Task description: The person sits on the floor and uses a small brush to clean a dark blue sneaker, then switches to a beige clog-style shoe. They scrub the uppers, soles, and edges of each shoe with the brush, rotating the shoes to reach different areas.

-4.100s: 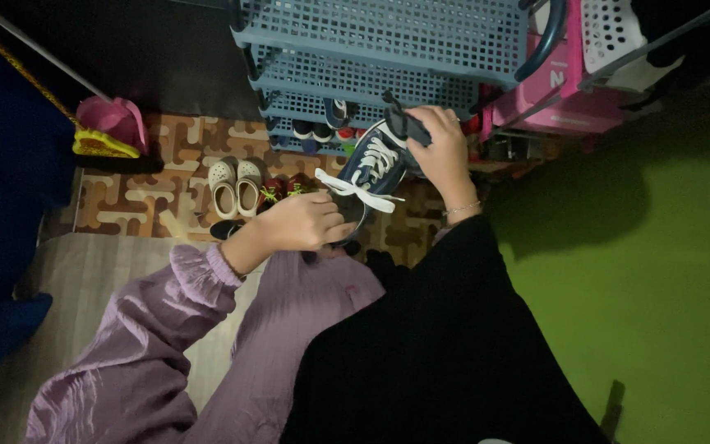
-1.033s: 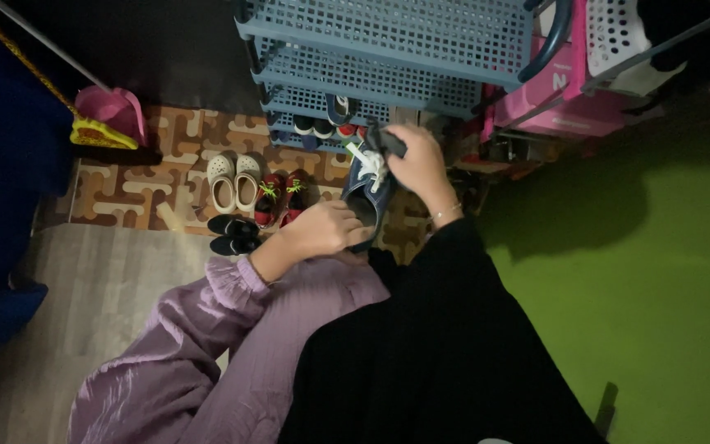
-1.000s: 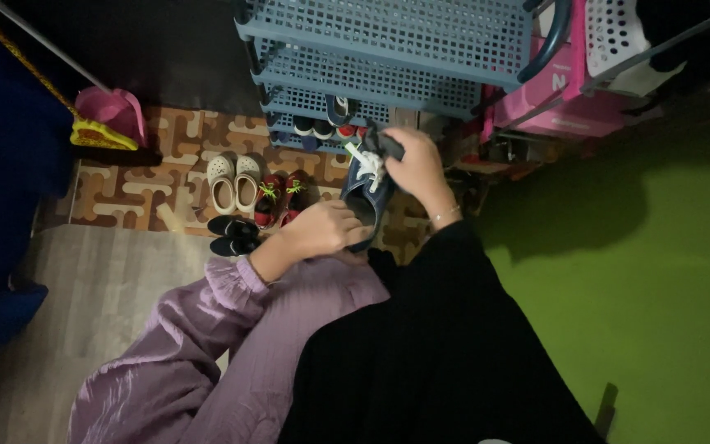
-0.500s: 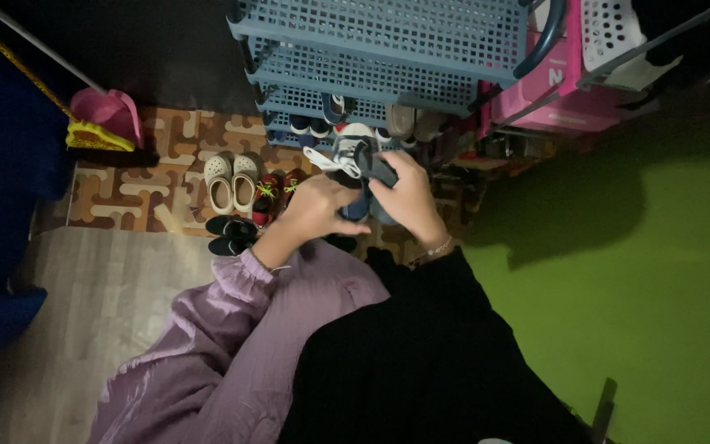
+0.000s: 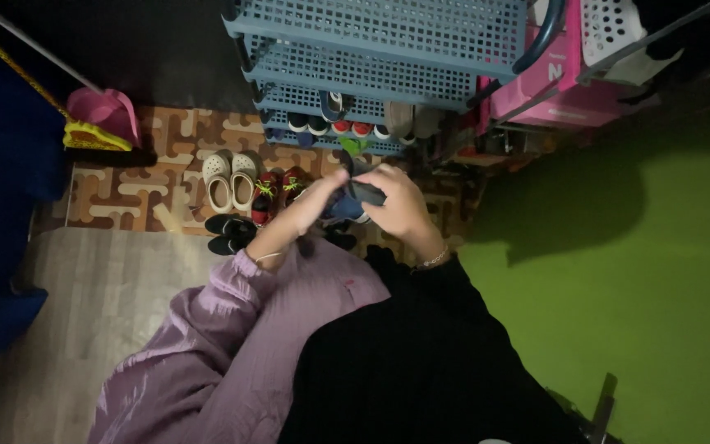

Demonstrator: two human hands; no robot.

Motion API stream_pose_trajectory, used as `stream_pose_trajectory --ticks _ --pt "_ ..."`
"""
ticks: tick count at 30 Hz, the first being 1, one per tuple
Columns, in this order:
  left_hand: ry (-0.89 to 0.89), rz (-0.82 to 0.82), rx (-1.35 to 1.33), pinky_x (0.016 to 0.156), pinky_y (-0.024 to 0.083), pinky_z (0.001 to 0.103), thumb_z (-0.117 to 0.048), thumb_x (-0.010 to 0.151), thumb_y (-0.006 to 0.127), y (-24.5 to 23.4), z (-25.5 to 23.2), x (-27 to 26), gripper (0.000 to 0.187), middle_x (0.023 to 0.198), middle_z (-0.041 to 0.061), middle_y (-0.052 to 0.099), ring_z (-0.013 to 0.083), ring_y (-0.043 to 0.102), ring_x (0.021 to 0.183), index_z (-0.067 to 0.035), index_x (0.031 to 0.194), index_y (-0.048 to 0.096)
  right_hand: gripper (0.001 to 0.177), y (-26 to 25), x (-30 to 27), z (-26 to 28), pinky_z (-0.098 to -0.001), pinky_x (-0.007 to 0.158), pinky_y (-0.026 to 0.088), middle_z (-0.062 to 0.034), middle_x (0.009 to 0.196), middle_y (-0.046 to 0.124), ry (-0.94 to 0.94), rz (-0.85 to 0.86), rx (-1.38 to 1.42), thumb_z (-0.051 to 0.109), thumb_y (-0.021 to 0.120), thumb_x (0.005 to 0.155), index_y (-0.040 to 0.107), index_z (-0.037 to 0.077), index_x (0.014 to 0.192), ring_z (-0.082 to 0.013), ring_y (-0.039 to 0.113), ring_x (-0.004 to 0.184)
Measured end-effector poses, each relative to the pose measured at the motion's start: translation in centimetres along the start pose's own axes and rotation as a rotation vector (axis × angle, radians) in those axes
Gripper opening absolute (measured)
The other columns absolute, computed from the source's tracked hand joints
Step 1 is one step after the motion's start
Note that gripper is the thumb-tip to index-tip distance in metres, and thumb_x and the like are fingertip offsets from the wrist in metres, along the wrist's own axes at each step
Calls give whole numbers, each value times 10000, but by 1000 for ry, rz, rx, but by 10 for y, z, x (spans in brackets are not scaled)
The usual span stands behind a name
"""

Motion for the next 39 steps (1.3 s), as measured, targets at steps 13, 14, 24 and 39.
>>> stream_pose_trajectory --ticks 13,14,24,39 --pt "190 -76 -1143 1177 315 613 -644 888 626 -17 26 55 881 1580 202 435 440 432 1429 -42 1512 470 436 32 -12 -3 -410 911 569 -2 1243 579 -323 -505 -200 241 776 833 682 249 1258 -282 660 1096" --pt "150 -101 -1128 1200 269 599 -638 877 627 -17 17 45 945 1630 208 327 406 318 1494 -47 1563 360 432 30 -15 -4 -439 901 572 -33 1226 578 -316 -550 -111 197 785 833 674 220 1249 -312 668 1067" --pt "58 -240 -1520 975 584 365 -211 932 731 -33 80 105 239 1014 84 635 250 690 1017 -34 992 582 425 64 -23 -62 -459 818 565 -74 1136 594 -364 -685 56 307 821 830 632 167 1183 -331 674 948" --pt "268 -423 -802 761 618 418 -239 732 919 -67 18 43 445 875 125 712 257 737 832 22 1022 705 395 110 -25 -153 -515 894 543 -104 1031 694 96 -241 134 132 749 785 729 209 1172 -374 682 994"
Point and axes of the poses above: each hand's wrist, its own x-axis towards the middle knuckle, its own y-axis out of the palm, z = x × y, the point moved 8 cm from there along x, towards the middle knuckle
